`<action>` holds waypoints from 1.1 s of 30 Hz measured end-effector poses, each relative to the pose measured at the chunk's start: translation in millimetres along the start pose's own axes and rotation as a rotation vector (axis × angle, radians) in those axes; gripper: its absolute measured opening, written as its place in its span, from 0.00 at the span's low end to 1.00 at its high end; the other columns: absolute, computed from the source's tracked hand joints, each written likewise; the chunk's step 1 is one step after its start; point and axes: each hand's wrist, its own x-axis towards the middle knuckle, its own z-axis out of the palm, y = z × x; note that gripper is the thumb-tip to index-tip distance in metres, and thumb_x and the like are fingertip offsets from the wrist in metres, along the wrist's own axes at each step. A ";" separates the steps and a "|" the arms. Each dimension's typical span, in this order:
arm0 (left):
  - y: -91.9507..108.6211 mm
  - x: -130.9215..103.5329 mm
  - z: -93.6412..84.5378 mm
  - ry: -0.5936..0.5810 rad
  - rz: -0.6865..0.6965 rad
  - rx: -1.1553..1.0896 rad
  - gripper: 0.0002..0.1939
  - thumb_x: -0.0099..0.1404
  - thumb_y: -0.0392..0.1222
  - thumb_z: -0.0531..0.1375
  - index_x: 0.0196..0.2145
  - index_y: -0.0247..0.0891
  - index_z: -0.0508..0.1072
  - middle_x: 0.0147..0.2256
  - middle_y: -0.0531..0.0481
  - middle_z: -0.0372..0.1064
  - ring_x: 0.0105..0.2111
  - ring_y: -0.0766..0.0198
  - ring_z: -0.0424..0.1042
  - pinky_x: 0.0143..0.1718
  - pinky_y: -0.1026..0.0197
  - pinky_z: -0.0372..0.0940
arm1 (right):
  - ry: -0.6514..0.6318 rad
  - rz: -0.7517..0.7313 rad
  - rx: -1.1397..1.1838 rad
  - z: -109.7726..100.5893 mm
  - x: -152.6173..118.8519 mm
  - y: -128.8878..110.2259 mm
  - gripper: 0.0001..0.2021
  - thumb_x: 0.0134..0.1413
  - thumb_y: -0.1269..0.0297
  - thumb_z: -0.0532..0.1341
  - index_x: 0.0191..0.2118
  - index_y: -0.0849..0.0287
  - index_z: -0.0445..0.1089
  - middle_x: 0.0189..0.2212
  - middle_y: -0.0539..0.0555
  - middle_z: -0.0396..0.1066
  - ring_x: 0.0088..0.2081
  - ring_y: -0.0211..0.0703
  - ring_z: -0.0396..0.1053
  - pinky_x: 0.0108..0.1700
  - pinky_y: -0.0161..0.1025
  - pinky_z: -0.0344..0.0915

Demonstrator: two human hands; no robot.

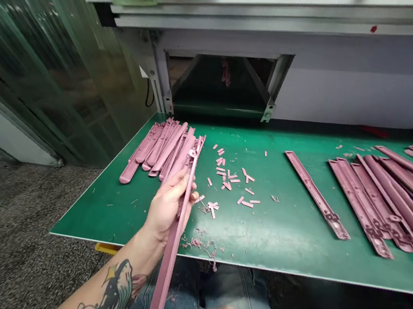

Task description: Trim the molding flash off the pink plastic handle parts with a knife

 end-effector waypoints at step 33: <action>-13.1 -70.6 -8.0 -0.150 -0.163 0.161 0.19 0.58 0.50 0.64 0.47 0.46 0.74 0.23 0.56 0.66 0.09 0.78 0.60 0.07 0.76 0.55 | 0.437 0.401 -0.060 -102.0 74.7 43.4 0.23 0.65 0.48 0.46 0.30 0.59 0.66 0.23 0.50 0.63 0.25 0.37 0.58 0.28 0.34 0.51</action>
